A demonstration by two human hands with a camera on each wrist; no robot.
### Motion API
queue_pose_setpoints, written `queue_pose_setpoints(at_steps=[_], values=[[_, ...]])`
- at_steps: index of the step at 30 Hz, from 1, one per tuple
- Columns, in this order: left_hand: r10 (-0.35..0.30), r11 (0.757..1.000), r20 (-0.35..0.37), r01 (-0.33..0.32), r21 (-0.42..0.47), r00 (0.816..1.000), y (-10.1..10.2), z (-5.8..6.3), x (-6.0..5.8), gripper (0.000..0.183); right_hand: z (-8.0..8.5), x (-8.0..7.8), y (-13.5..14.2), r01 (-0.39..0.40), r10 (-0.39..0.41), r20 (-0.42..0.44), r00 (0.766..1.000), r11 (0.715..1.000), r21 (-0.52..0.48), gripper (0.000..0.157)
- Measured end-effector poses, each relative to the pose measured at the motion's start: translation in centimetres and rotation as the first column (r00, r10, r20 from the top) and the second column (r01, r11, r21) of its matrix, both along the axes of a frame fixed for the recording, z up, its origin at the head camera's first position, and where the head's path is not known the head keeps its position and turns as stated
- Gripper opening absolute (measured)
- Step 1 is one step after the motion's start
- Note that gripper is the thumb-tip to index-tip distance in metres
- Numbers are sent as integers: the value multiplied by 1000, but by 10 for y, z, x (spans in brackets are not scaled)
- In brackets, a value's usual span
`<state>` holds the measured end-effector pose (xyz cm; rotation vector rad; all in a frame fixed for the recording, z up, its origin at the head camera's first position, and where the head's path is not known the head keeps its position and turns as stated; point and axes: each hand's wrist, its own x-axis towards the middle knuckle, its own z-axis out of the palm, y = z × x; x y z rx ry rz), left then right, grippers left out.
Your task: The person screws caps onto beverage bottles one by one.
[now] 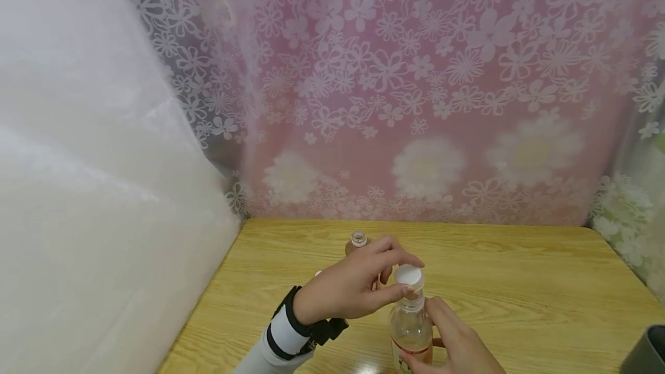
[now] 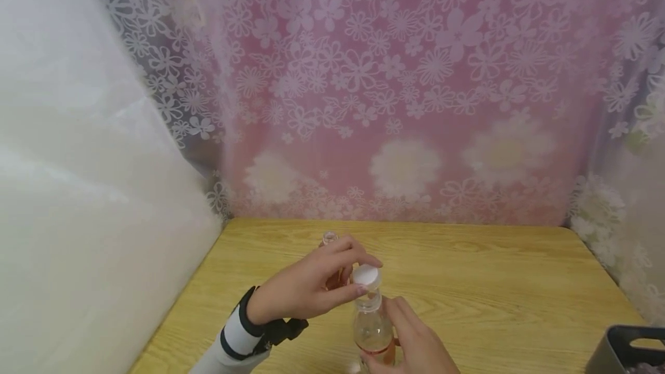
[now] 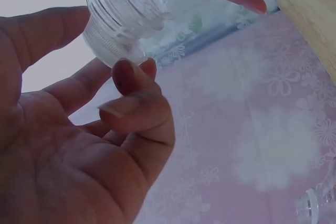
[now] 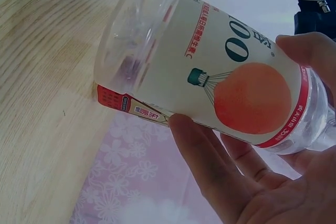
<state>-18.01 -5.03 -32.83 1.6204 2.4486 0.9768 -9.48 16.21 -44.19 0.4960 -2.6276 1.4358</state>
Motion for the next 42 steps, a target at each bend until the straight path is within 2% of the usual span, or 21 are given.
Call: queue_pose_setpoints(at_steps=[5, 13, 17, 20, 23, 26, 29, 33, 37, 39, 41, 42], values=[[-3, 999, -1, 3, -39, 1000, -1, 1, 4, 35, 1, 0, 1, -1, 1, 35, 999, 1000, 3, 71], [32, 999, -12, -33, -30, 999, -1, 0, 9, 35, 2, -1, 1, 7, -8, 53, 999, 1000, 28, 78], [79, 996, -44, -81, -33, 996, 1, -1, 11, 34, 2, -2, 1, 19, -22, 53, 998, 999, 50, 77], [124, 991, -101, -128, -36, 987, 2, -1, 13, 32, 2, -3, 0, 19, -22, 57, 998, 999, 48, 76], [136, 989, -137, -143, -41, 981, 3, -1, 13, 32, 1, -4, 0, 13, -15, 58, 998, 999, 37, 75], [89, 994, -119, -96, -57, 989, 0, 1, 11, 30, -1, -5, 0, -2, 1, 60, 998, 1000, 24, 76], [6, 998, -76, -11, -68, 997, -4, 3, 9, 30, -2, -6, 1, -13, 12, 48, 999, 1000, 20, 78], [-92, 994, -46, 89, -66, 995, -6, 6, 7, 33, -2, -4, 0, -7, 7, 40, 999, 1000, 17, 83], [-136, 989, -60, 132, -73, 989, -6, 6, 6, 34, -2, -3, -2, -4, 3, 35, 999, 1000, 14, 83], [-110, 992, -79, 105, -64, 991, -5, 5, 8, 31, -2, -4, -2, -2, 1, 31, 1000, 1000, 17, 77], [-35, 999, -129, 30, -36, 991, -3, 3, 10, 29, -1, -4, -2, -1, 0, 28, 1000, 1000, 20, 74], [23, 999, -165, -27, -21, 986, -1, 2, 12, 31, -1, -3, -2, -1, 1, 24, 1000, 1000, 19, 75]])
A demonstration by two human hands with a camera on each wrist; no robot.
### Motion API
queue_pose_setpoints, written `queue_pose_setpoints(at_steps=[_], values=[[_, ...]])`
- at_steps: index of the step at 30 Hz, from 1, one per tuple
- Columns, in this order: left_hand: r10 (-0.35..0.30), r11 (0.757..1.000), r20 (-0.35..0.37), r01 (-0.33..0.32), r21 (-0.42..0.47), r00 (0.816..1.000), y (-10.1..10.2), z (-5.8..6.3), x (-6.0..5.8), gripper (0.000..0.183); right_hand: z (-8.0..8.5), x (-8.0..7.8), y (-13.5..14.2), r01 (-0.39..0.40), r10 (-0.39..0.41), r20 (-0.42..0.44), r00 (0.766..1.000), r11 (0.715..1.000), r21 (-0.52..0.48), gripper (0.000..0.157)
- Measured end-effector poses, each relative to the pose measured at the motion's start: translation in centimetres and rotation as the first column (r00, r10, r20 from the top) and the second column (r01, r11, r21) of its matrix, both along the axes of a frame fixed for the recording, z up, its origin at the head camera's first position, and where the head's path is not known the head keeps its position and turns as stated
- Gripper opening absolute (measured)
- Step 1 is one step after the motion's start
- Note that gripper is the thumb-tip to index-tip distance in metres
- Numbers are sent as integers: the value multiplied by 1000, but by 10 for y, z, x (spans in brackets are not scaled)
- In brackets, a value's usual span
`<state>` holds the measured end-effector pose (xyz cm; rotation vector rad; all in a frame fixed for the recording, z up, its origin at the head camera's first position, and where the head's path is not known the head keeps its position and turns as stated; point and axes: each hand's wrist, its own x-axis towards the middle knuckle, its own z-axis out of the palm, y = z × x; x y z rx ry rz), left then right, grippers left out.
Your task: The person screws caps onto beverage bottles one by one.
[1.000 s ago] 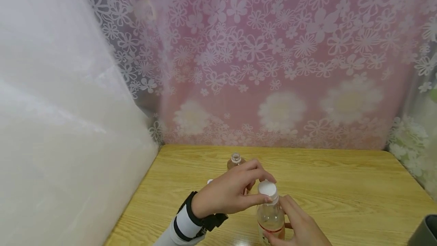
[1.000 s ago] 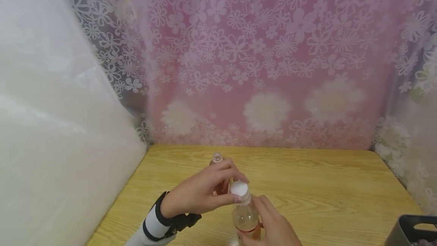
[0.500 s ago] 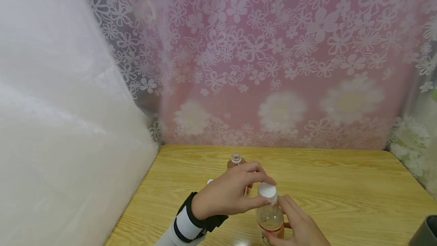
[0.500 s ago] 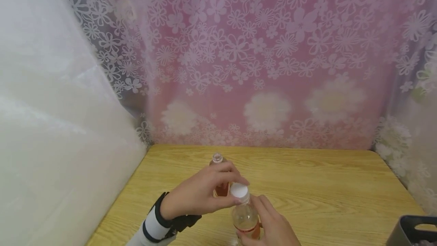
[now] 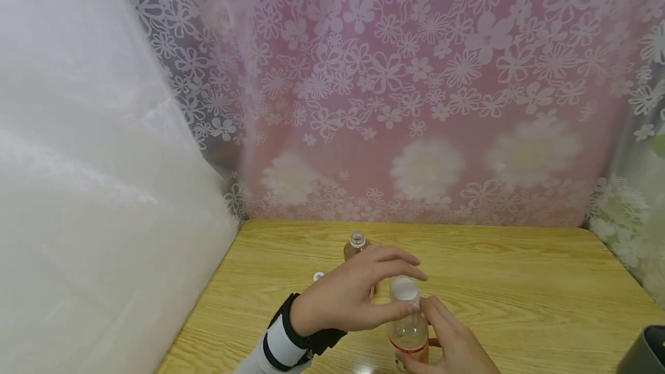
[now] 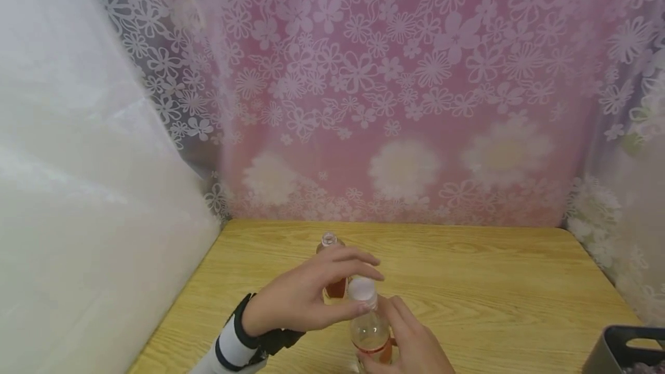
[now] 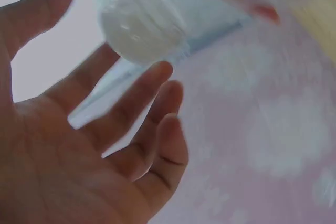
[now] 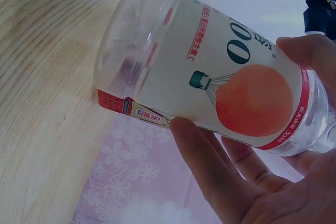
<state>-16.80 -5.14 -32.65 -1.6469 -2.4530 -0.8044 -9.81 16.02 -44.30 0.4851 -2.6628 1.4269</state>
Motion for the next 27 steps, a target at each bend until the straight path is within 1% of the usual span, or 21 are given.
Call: queue_pose_setpoints(at_steps=[1, 2, 4, 5, 6, 7, 8, 10, 12, 14, 15, 17, 19, 20, 21, 23, 25, 27], values=[[61, 998, -43, -60, 13, 997, 2, -1, 2, 36, 0, 0, 0, 3, -3, -4, 1000, 1000, 4, 72], [118, 993, -88, -117, 25, 989, 3, -3, 4, 41, 0, 0, 0, 5, -5, -7, 1000, 1000, 6, 70], [214, 977, -163, -211, 39, 963, 7, -5, 7, 45, 0, 0, 0, 11, -11, -13, 1000, 1000, 2, 70], [243, 970, -195, -241, 38, 950, 8, -6, 7, 45, -1, 0, 0, 13, -13, -16, 1000, 1000, -2, 69], [257, 966, -209, -256, 35, 943, 9, -7, 8, 45, -1, 0, 0, 14, -14, -22, 1000, 1000, -7, 69], [256, 966, -218, -256, 30, 942, 10, -8, 8, 44, -2, 0, 0, 18, -19, -25, 1000, 1000, -11, 69], [247, 969, -219, -247, 26, 944, 10, -8, 8, 41, -3, 0, -1, 15, -16, -39, 999, 1000, -12, 69], [207, 978, -194, -208, 13, 959, 10, -9, 6, 35, -4, -1, -1, 10, -10, -69, 998, 1000, -10, 68], [146, 989, -154, -148, -4, 977, 8, -8, 5, 30, -5, -1, -1, 12, -13, -75, 997, 1000, -13, 68], [70, 997, -98, -73, -23, 993, 6, -6, 2, 27, -6, -2, 0, 7, -9, -84, 996, 1000, -14, 67], [35, 999, -70, -37, -35, 997, 5, -5, 1, 27, -7, -2, 0, 4, -5, -90, 996, 1000, -15, 68], [-20, 998, -40, 17, -62, 999, 1, -3, 0, 29, -7, -3, 1, -7, 6, -103, 995, 1000, -12, 69], [-46, 996, -25, 44, -83, 999, -1, -1, -1, 32, -9, -4, 2, -23, 23, -117, 993, 1000, -3, 70], [-42, 995, -28, 39, -89, 999, -2, -1, -1, 34, -9, -4, 3, -28, 28, -116, 993, 1000, 0, 70], [-20, 996, -37, 16, -91, 999, -2, -2, -1, 36, -9, -4, 3, -32, 32, -107, 994, 999, 2, 70], [58, 995, -79, -64, -80, 995, 0, -3, 1, 41, -9, -5, 2, -29, 28, -72, 997, 1000, -7, 70], [147, 986, -127, -155, -55, 981, 4, -5, 3, 47, -9, -5, 2, -15, 15, -39, 999, 1000, -16, 68], [221, 973, -156, -229, -30, 963, 8, -7, 6, 47, -8, -6, 2, -7, 6, -26, 1000, 1000, -23, 68]])
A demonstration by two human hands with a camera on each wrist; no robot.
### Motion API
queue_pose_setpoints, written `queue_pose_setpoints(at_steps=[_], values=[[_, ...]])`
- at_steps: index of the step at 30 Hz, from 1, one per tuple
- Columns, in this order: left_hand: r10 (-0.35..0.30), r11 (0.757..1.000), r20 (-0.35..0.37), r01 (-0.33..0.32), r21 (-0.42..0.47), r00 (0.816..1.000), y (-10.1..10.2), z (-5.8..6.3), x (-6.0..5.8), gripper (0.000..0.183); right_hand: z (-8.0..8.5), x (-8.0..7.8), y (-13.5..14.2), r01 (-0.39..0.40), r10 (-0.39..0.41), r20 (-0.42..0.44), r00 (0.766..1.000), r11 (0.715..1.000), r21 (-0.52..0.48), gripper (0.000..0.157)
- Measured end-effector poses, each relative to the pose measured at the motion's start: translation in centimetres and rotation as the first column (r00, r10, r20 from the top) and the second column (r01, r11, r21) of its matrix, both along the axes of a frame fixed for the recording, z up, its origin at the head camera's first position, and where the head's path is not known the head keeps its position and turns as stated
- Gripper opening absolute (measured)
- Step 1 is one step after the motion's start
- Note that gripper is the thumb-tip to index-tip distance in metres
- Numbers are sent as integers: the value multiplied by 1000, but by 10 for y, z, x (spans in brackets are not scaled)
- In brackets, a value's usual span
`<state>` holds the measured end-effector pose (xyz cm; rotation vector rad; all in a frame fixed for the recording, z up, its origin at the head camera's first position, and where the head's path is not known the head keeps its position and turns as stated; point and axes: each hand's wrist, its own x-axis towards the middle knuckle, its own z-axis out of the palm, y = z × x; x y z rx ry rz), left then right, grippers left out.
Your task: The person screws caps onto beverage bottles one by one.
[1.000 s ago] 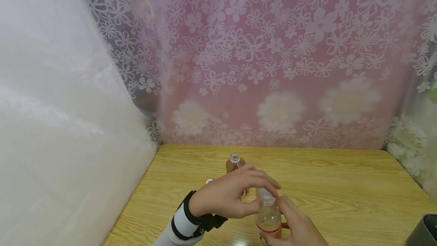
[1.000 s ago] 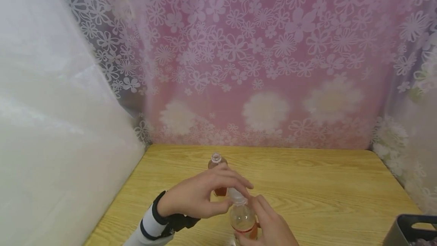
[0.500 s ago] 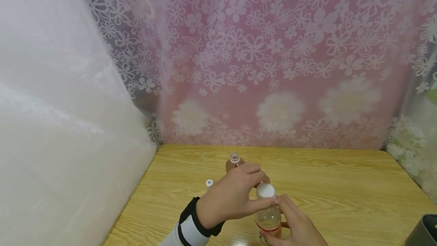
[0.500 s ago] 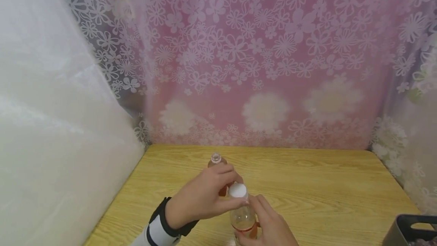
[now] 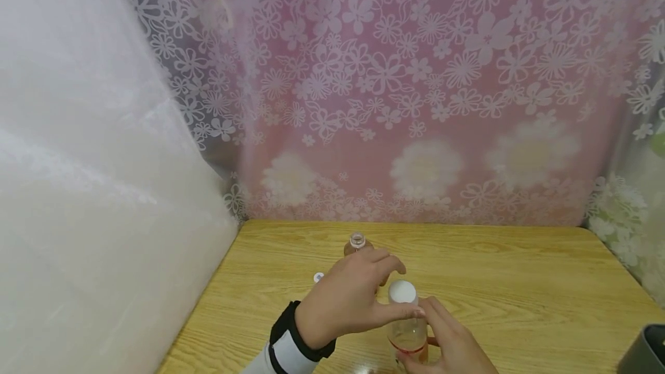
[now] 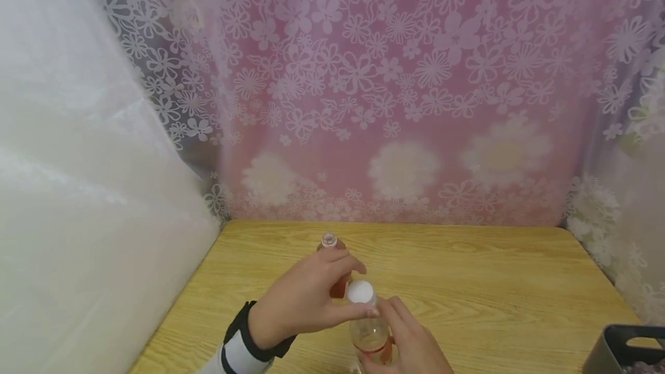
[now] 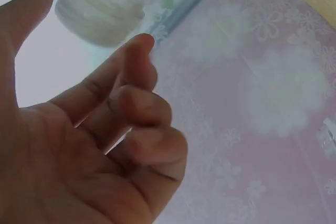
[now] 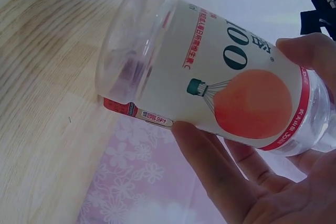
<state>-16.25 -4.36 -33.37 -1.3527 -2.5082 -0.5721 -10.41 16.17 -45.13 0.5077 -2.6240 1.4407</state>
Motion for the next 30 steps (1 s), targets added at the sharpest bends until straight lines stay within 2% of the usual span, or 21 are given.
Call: queue_pose_setpoints(at_steps=[2, 6, 11, 15, 18, 22, 25, 30], values=[[33, 999, -28, -33, 8, 999, 4, -2, 2, 44, 0, 0, 0, 13, -13, -9, 1000, 1000, 2, 68], [32, 999, -38, -30, 28, 999, 8, -5, 2, 41, -2, 1, -1, 28, -28, -49, 998, 1000, 9, 67], [-31, 999, -38, 33, 41, 999, 9, -6, 0, 32, -2, 2, 0, 34, -31, -109, 994, 999, 21, 67], [-100, 994, 7, 99, 51, 995, 8, -6, -2, 25, 0, 2, 0, 45, -37, -165, 986, 998, 46, 69], [-151, 987, 34, 149, 56, 988, 5, -4, -2, 24, 1, 5, 0, 57, -49, -146, 988, 997, 46, 71], [-194, 980, 28, 193, 45, 981, 2, -4, -4, 28, 4, 8, -1, 57, -56, -96, 994, 998, 17, 72], [-215, 976, 27, 214, 31, 976, 2, -3, -4, 29, 5, 10, -2, 55, -55, -88, 995, 998, -1, 69], [-201, 978, 10, 200, 58, 980, 4, -7, -3, 29, 4, 11, -4, 51, -52, -102, 993, 999, -19, 68]])
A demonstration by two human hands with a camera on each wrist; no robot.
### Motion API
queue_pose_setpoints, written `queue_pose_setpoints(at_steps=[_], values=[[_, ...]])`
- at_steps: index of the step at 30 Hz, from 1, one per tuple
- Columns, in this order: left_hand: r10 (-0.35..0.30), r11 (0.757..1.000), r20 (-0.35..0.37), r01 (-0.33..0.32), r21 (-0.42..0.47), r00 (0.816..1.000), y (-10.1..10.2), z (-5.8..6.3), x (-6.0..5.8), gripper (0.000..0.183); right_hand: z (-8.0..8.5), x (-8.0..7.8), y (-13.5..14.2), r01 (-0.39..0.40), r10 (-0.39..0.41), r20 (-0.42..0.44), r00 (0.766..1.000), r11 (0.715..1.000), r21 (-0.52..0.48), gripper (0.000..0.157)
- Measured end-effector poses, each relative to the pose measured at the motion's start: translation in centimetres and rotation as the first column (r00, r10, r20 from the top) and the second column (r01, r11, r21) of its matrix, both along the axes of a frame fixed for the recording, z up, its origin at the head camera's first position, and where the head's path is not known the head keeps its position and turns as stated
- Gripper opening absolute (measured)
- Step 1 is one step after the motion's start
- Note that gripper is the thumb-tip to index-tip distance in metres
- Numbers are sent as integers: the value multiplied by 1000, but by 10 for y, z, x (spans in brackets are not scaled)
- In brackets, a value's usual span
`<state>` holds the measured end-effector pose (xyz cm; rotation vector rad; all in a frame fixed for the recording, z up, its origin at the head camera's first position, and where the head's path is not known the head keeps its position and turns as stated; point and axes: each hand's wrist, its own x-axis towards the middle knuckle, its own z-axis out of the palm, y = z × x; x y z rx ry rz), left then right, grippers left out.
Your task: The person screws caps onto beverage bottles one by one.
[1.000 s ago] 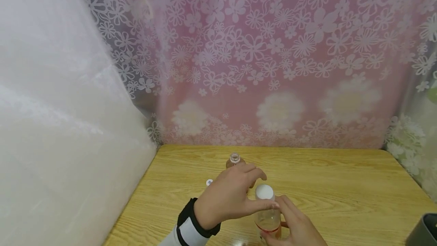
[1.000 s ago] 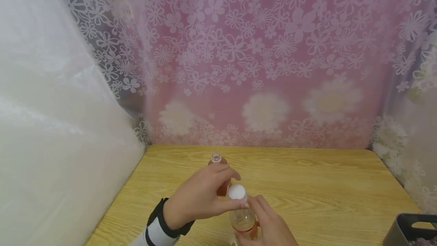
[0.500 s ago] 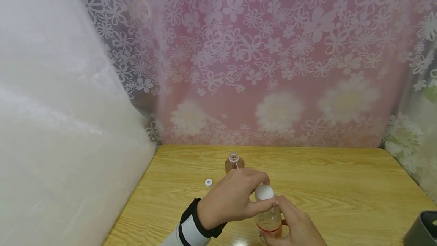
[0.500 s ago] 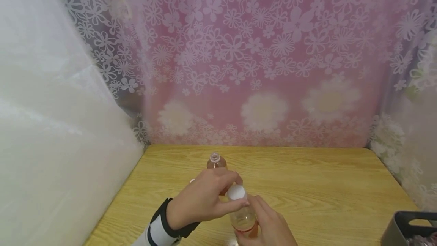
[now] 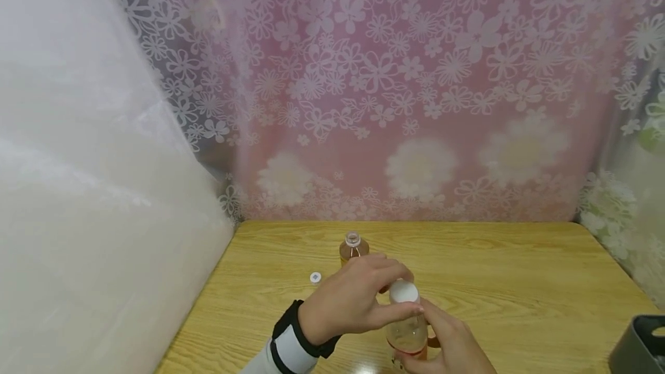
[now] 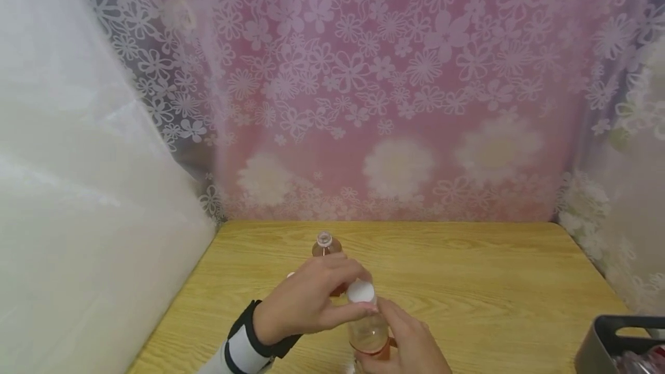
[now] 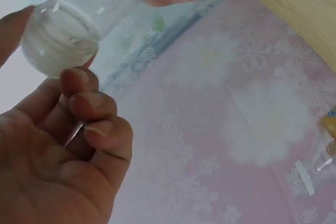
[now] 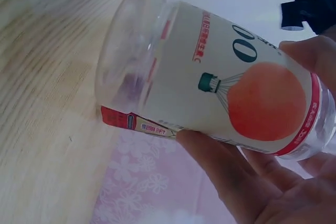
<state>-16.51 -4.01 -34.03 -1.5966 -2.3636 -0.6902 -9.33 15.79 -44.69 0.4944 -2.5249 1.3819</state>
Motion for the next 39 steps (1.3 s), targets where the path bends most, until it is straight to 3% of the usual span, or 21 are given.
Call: queue_pose_setpoints(at_steps=[5, 12, 16, 20, 25, 28, 31, 34, 39], values=[[83, 996, 49, -85, 42, 995, -5, -13, 6, 45, -1, -4, -7, -19, 20, -61, 998, 1000, 14, 68], [69, 994, 88, -76, 77, 994, -14, -21, 10, 37, 0, -4, -14, -63, 64, -35, 997, 998, 24, 71], [101, 990, 134, -113, 86, 986, -30, -14, 9, 39, 1, -4, -13, -94, 92, 37, 995, 994, 52, 89], [186, 974, 227, -209, 84, 956, -62, 2, 0, 47, 1, -5, -10, -71, 63, 95, 993, 994, 82, 98], [345, 926, 212, -369, 83, 914, -113, 17, -31, 54, 0, -10, -6, 2, -17, 159, 987, 995, 97, 90], [465, 870, 181, -485, 87, 866, -143, 18, -54, 52, -4, -13, -4, 37, -59, 200, 978, 993, 110, 87], [584, 800, 137, -596, 71, 800, -166, 11, -81, 45, -11, -17, -2, 57, -83, 230, 970, 991, 118, 83], [660, 740, 125, -670, 60, 741, -182, -1, -112, 43, -16, -24, 2, 70, -97, 248, 964, 991, 115, 80], [722, 678, 131, -732, 61, 680, -202, -25, -157, 49, -23, -30, 7, 70, -91, 248, 964, 993, 93, 76]])
